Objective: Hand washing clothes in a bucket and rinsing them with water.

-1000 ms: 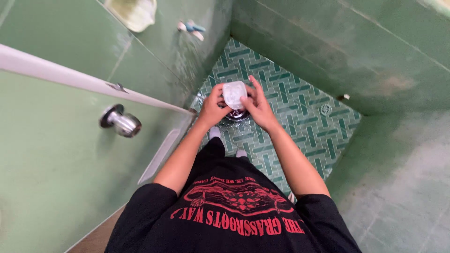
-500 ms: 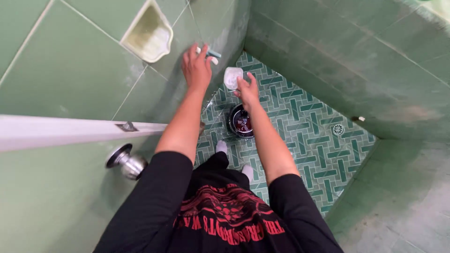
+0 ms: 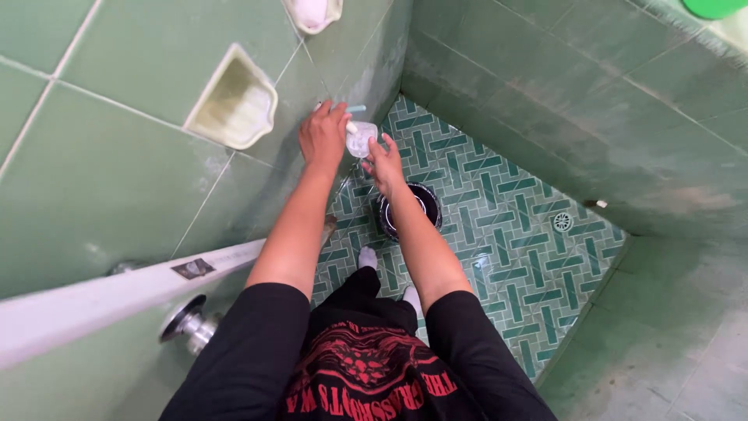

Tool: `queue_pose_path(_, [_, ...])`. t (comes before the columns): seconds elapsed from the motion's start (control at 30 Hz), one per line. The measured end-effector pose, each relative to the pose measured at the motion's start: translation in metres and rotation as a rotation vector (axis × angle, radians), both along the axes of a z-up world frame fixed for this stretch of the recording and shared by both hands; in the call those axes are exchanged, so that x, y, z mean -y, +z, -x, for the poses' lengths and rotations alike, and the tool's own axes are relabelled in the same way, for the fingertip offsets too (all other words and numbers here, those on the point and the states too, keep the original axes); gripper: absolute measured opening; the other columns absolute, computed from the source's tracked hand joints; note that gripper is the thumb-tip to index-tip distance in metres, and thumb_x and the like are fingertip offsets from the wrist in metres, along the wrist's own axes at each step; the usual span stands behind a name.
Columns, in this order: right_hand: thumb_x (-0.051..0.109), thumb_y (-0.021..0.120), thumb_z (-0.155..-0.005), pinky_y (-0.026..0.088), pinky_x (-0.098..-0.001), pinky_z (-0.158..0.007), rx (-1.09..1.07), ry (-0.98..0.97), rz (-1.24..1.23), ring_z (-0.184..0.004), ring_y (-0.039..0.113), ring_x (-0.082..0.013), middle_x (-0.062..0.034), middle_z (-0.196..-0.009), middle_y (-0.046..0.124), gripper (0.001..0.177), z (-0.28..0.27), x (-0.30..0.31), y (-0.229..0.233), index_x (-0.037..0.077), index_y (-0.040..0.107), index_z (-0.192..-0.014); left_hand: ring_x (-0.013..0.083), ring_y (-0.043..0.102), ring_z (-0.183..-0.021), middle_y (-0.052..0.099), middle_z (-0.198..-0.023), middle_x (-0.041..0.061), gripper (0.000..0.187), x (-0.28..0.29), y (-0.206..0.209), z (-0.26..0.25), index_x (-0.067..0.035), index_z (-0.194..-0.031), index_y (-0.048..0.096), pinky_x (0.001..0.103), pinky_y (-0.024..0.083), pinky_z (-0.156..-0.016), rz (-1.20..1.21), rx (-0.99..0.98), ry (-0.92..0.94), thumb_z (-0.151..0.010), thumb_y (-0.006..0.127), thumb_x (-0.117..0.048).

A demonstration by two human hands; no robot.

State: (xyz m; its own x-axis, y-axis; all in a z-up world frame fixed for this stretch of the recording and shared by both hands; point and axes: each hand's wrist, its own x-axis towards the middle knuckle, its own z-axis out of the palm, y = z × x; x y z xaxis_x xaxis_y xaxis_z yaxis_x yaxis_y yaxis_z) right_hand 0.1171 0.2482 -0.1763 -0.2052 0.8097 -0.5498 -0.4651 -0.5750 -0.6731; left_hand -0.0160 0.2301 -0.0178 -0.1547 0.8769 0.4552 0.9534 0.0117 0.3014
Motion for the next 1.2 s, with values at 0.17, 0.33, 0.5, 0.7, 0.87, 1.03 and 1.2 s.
queue_pose_path(0.17, [0.033, 0.074, -0.092, 0.056, -0.0339, -0.074, 0.032, 0.015, 0.003, -0.094, 0.058, -0.0137, -0.0030, -0.126, 0.065, 0.074, 0.000, 0.000, 0.010, 0.020, 0.034, -0.154, 0.0347, 0.069, -0.097, 0.071, -0.116, 0.012, 0.025, 0.002, 0.013, -0.007, -0.018, -0.115, 0.075, 0.047, 0.056, -0.081, 0.053, 0.046, 0.026, -0.092, 0.073, -0.027])
queue_pose_path(0.33, [0.033, 0.073, -0.093, 0.056, -0.0329, -0.073, 0.029, 0.010, 0.010, -0.094, 0.059, -0.0136, -0.0025, -0.124, 0.065, 0.072, 0.002, 0.002, 0.016, 0.020, 0.035, -0.154, 0.0329, 0.070, -0.098, 0.069, -0.110, 0.009, 0.023, -0.006, 0.013, -0.006, -0.019, -0.113, 0.073, 0.049, 0.056, -0.079, 0.192, -0.024, 0.062, -0.094, 0.069, -0.031])
queue_pose_path(0.5, [0.033, 0.072, -0.093, 0.056, -0.0327, -0.073, 0.067, 0.027, 0.009, -0.093, 0.058, -0.0144, -0.0025, -0.121, 0.064, 0.072, 0.007, -0.009, 0.016, 0.022, 0.036, -0.154, 0.0376, 0.071, -0.090, 0.067, -0.112, 0.010, 0.023, -0.015, 0.018, -0.006, -0.020, -0.114, 0.069, 0.053, 0.057, -0.070, 0.335, 0.041, 0.111, -0.095, 0.065, -0.033])
queue_pose_path(0.7, [0.032, 0.071, -0.094, 0.055, -0.0322, -0.071, 0.017, 0.017, 0.012, -0.093, 0.059, -0.0133, -0.0028, -0.121, 0.066, 0.070, 0.006, 0.000, 0.031, 0.020, 0.035, -0.152, 0.0377, 0.071, -0.091, 0.067, -0.108, 0.011, 0.021, -0.022, 0.008, -0.004, -0.019, -0.111, 0.068, 0.051, 0.058, -0.071, 0.368, 0.031, 0.095, -0.096, 0.064, -0.032])
queue_pose_path(0.87, [0.032, 0.072, -0.095, 0.055, -0.0314, -0.071, 0.020, 0.014, 0.014, -0.090, 0.058, -0.0121, -0.0026, -0.119, 0.066, 0.069, 0.006, 0.003, 0.030, 0.020, 0.036, -0.152, 0.0378, 0.071, -0.094, 0.065, -0.113, 0.011, 0.020, -0.022, 0.004, -0.005, -0.018, -0.114, 0.066, 0.051, 0.058, -0.071, 0.370, 0.032, 0.100, -0.099, 0.062, -0.031])
queue_pose_path(1.03, [0.032, 0.072, -0.094, 0.055, -0.0310, -0.069, 0.021, -0.007, 0.010, -0.088, 0.059, -0.0119, -0.0026, -0.118, 0.066, 0.068, 0.002, 0.006, 0.026, 0.021, 0.036, -0.151, 0.0361, 0.070, -0.104, 0.062, -0.125, 0.011, 0.020, -0.021, -0.001, 0.000, -0.020, -0.121, 0.063, 0.050, 0.059, -0.079, 0.454, 0.006, 0.081, -0.104, 0.058, -0.029])
queue_pose_path(1.2, [0.034, 0.071, -0.095, 0.056, -0.0302, -0.067, 0.039, -0.063, 0.016, -0.089, 0.061, -0.0121, -0.0019, -0.117, 0.065, 0.067, -0.026, 0.030, 0.028, 0.021, 0.036, -0.151, 0.0355, 0.063, -0.124, 0.035, -0.163, 0.009, 0.045, 0.000, -0.040, 0.020, -0.036, -0.137, 0.060, 0.048, 0.056, -0.092, 0.303, -0.051, -0.084, -0.100, 0.054, -0.010])
